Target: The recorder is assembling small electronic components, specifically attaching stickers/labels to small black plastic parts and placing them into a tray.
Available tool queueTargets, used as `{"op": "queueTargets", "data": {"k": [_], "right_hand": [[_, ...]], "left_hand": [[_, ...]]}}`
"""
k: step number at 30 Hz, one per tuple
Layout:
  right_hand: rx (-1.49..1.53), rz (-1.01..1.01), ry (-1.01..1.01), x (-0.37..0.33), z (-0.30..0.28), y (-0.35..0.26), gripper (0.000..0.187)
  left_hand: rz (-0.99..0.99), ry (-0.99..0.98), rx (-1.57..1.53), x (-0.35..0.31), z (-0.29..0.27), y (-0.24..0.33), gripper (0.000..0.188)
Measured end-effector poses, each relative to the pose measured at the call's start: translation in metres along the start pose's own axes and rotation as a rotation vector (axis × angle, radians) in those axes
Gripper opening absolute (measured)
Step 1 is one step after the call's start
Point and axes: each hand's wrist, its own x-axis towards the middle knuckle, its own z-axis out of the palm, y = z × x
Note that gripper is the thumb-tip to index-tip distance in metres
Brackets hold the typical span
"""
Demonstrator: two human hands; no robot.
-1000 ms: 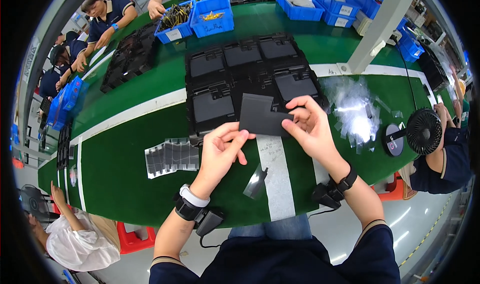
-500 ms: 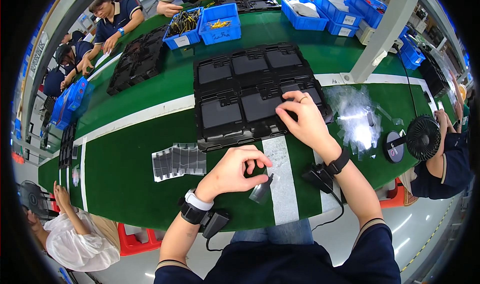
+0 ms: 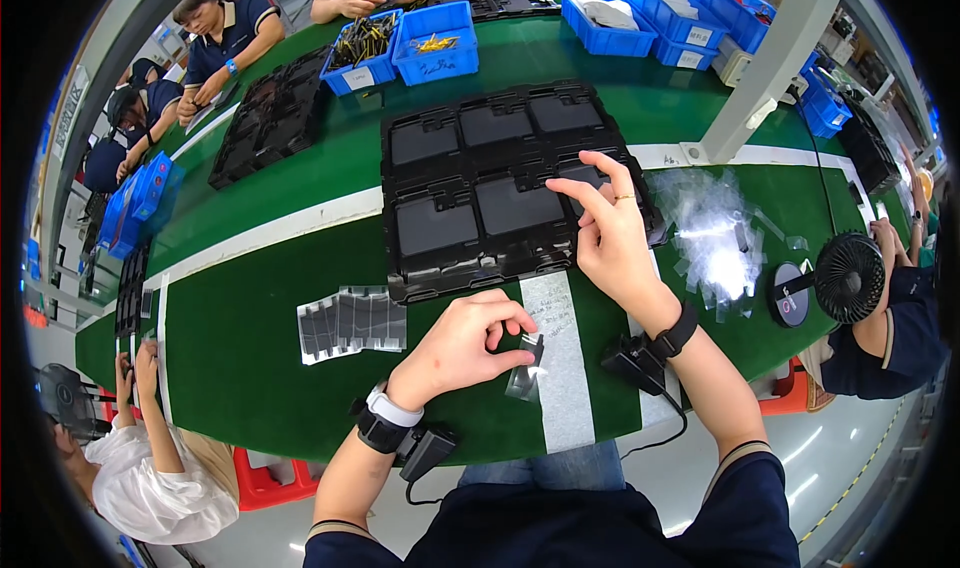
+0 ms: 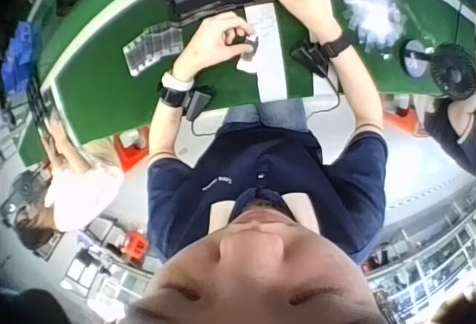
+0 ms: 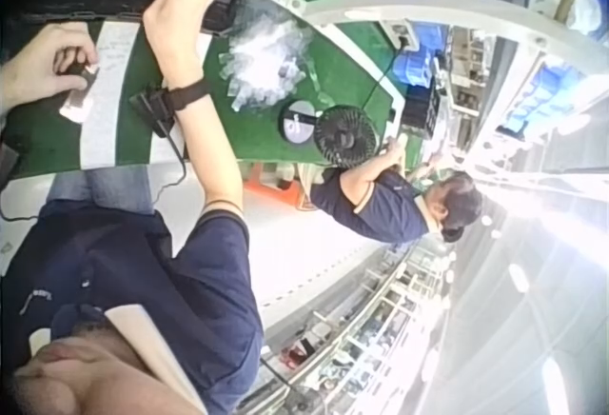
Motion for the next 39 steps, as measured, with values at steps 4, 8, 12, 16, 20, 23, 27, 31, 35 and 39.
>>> {"op": "queueTargets", "data": {"k": [4, 8, 12, 16, 20, 23, 27, 31, 35, 39], "right_hand": [[0.042, 0.028, 0.005, -0.001, 0.002, -0.003, 0.060], [0.007, -0.020, 0.044, 0.000, 0.001, -0.006, 0.060], [0.111, -0.036, -0.027, -0.002, 0.001, -0.011, 0.059], [0.169, -0.072, -0.019, -0.004, 0.001, -0.016, 0.055], [0.243, -0.105, -0.035, -0.005, 0.000, -0.018, 0.042], [0.438, -0.157, -0.106, -0.007, 0.002, -0.025, 0.029], [0.396, -0.213, -0.187, -0.009, 0.007, -0.024, 0.014], [0.560, -0.009, -0.272, -0.009, 0.003, -0.030, 0.013], [0.767, 0.109, -0.273, -0.010, 0.006, -0.030, 0.009], [0.894, 0.201, -0.401, -0.012, 0.006, -0.028, 0.009]], "left_hand": [[0.047, 0.078, 0.006, -0.001, 0.002, -0.001, 0.022], [-0.033, 0.101, -0.062, 0.000, 0.001, -0.005, 0.024], [-0.124, 0.270, -0.251, 0.001, 0.003, -0.009, 0.026], [-0.151, 0.384, -0.379, 0.004, 0.000, -0.008, 0.023], [-0.142, 0.408, -0.458, 0.002, 0.000, -0.013, 0.020], [-0.120, 0.417, -0.500, 0.003, -0.001, -0.011, 0.018], [-0.102, 0.394, -0.597, 0.003, -0.001, -0.011, 0.015], [0.000, 0.358, -0.717, 0.000, -0.003, -0.009, 0.012], [0.056, 0.347, -0.743, -0.002, -0.002, -0.007, 0.010], [0.074, 0.286, -0.697, -0.003, -0.002, -0.004, 0.010]]}}
